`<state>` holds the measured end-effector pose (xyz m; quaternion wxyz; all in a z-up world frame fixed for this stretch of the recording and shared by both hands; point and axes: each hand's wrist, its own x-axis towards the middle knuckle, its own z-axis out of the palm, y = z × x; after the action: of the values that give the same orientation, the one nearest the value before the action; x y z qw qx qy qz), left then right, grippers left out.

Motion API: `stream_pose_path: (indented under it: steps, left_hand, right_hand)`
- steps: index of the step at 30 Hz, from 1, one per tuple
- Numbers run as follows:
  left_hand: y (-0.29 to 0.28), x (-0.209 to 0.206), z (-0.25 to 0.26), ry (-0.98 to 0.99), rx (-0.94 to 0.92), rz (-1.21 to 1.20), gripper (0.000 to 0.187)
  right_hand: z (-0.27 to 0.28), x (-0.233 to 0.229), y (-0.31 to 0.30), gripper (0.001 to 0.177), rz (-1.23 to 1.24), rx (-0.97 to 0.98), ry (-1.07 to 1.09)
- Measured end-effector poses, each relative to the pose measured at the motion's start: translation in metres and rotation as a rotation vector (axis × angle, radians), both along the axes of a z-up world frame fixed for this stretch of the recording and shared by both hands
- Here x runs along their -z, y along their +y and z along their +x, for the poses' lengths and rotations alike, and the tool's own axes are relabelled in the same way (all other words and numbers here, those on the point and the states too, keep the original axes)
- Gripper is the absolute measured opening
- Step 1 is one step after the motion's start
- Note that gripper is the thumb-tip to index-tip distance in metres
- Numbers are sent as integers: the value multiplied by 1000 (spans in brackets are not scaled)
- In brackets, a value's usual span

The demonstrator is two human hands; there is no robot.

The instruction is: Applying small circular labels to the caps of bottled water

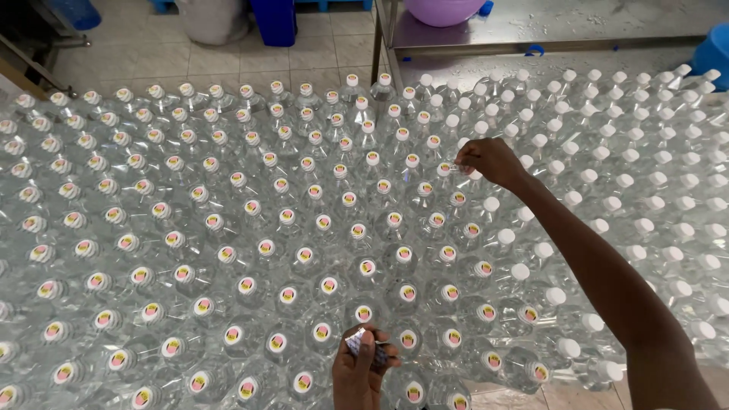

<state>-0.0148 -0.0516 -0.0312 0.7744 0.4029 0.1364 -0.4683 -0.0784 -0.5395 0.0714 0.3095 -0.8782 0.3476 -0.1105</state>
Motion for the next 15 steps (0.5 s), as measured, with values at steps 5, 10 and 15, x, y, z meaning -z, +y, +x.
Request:
stream_pose_path:
  steps: [5, 10, 15]
  left_hand:
    - [3, -12, 1, 2, -20, 50, 30]
    - [2, -15, 3, 25, -29, 73, 30]
    - [3, -12, 3, 31, -38, 65, 30]
  right_hand:
    - [7, 3, -4, 20, -95, -17, 113]
    - [13, 0, -9, 23, -250, -25, 289]
    - [13, 9, -18, 26, -260, -31, 260]
